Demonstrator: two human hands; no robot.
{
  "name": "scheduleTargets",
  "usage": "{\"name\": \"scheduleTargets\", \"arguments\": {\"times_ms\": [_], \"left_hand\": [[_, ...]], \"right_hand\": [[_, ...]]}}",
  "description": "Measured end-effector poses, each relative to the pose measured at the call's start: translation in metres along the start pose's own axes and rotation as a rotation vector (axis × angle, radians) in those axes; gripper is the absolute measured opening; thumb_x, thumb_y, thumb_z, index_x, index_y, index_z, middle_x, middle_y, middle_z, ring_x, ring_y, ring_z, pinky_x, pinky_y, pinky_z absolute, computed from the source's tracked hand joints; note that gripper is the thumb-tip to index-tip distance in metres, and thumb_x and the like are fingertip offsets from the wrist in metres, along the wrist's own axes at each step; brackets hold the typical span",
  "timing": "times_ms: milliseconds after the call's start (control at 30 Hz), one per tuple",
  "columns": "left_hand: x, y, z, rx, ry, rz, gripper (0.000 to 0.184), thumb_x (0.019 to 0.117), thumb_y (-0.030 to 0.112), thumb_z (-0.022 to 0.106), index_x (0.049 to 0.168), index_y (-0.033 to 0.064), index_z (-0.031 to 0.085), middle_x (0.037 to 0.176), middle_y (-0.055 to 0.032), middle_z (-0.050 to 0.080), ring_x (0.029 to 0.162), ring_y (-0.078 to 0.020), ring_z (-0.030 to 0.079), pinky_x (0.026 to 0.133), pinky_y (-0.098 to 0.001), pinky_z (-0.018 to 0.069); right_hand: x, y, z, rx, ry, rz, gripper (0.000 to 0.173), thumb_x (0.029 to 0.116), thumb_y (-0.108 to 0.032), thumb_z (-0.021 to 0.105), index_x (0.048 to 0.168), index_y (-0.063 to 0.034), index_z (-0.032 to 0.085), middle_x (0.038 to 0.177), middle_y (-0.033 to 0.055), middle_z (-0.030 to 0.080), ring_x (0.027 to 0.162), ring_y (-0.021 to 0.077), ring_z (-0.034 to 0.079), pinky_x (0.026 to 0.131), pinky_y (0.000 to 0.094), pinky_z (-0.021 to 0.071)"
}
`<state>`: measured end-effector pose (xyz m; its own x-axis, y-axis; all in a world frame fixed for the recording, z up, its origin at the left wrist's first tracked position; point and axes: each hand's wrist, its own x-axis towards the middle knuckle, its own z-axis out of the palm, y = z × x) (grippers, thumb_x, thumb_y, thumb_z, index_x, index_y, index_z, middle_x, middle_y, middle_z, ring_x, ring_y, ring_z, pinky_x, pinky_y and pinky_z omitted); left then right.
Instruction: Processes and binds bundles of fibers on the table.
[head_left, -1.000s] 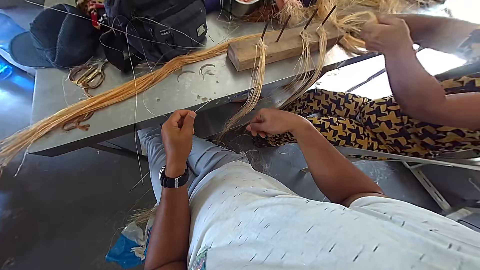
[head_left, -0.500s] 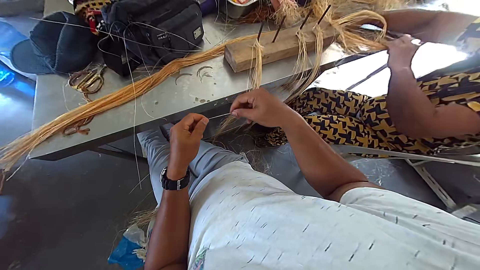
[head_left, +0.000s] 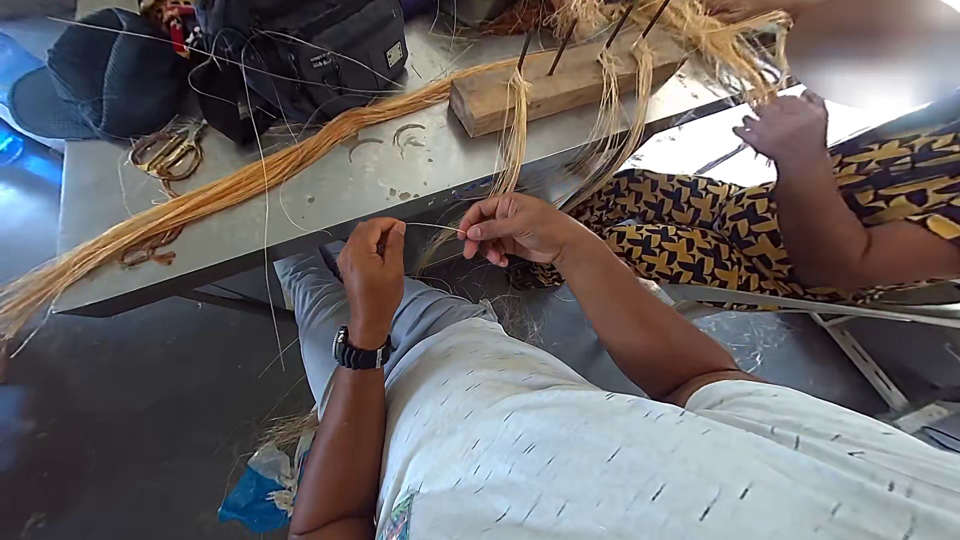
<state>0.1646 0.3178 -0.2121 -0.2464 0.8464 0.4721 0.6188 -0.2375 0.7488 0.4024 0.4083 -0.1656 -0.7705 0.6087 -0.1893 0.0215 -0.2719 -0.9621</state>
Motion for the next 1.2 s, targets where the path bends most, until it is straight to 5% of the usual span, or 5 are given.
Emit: {"name": "scheduleTargets", "arguments": {"times_ms": [367,600,1200], "left_hand": [[-0.007,0.005,0.025,-0.126,-0.242,-0.037,0.017,0.1055,0.020,0.058,0.106,0.0093,0.072,0.080,-0.0011,0.067,0.062,-0.0082,0.060,0.059,-0.0270,0.0527],[-0.006,0.004,0.024,-0.119,-0.256,-0.029,0.017,0.1058,0.020,0.058,0.110,0.0101,0.072,0.084,-0.0009,0.070,0.065,-0.0071,0.062,0.061,-0.0269,0.0542],[-0.006,0.005,0.023,-0.116,-0.234,-0.104,0.024,0.1062,0.028,0.058,0.098,0.0109,0.071,0.071,0.0004,0.063,0.055,-0.0083,0.054,0.052,-0.0264,0.0466]], "right_hand": [[0.022,0.026,0.025,0.179,0.267,0.096,0.013,0.1053,-0.009,0.054,0.114,-0.0052,0.063,0.087,0.0094,0.072,0.053,0.0071,0.059,0.048,0.0190,0.0501],[0.027,0.029,0.023,0.113,0.277,0.074,0.012,0.1046,-0.007,0.056,0.110,-0.0013,0.065,0.086,0.0110,0.073,0.054,0.0096,0.061,0.048,0.0210,0.0508],[0.025,0.024,0.027,-0.057,0.256,-0.035,0.010,0.1011,-0.003,0.062,0.103,0.0018,0.070,0.087,0.0097,0.075,0.059,0.0097,0.065,0.050,0.0214,0.0524]]}}
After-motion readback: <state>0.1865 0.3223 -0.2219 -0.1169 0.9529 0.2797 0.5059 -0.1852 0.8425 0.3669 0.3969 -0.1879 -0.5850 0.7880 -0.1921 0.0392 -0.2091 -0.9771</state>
